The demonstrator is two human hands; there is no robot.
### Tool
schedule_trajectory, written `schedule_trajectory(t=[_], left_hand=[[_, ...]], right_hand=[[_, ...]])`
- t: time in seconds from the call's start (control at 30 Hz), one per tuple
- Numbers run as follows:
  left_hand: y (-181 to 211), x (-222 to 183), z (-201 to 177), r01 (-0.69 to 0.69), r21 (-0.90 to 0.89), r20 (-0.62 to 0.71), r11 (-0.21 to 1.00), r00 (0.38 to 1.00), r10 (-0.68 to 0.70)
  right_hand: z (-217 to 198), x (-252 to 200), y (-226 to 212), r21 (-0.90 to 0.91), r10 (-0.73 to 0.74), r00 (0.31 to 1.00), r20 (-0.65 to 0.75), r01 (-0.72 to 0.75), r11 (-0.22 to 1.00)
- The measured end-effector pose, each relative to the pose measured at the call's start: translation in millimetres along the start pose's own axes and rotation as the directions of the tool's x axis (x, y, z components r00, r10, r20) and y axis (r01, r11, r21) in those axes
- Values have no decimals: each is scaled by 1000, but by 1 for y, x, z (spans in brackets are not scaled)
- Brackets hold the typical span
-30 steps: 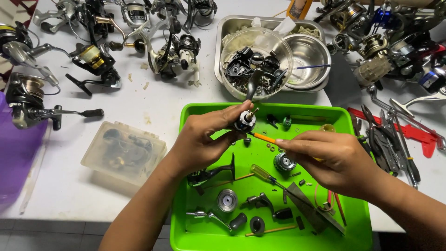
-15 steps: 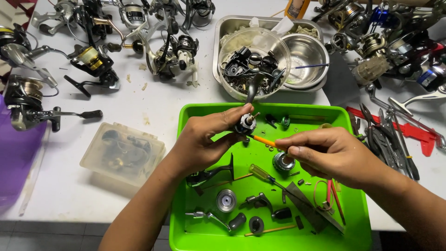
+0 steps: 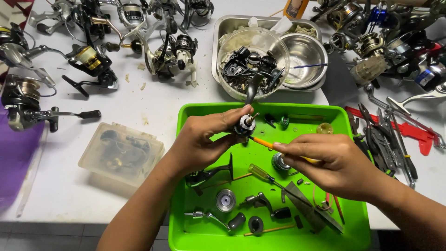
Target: Disassembling and repairing the internal mechanical components of a fishing reel using a screwdriver and manual manipulation.
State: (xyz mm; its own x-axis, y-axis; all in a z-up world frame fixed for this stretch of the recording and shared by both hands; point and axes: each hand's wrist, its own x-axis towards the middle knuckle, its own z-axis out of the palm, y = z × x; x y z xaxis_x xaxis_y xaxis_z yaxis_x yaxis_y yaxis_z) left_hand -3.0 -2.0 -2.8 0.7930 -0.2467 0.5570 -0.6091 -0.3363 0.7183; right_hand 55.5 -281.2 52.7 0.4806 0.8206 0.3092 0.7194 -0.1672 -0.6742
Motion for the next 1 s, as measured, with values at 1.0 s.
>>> schedule_trajectory(t=[1.0], left_hand=[[-4, 7, 5, 216, -181, -166, 959, 955, -247]], right_hand=[[-32, -136, 102, -588, 408, 702, -584, -712, 383]])
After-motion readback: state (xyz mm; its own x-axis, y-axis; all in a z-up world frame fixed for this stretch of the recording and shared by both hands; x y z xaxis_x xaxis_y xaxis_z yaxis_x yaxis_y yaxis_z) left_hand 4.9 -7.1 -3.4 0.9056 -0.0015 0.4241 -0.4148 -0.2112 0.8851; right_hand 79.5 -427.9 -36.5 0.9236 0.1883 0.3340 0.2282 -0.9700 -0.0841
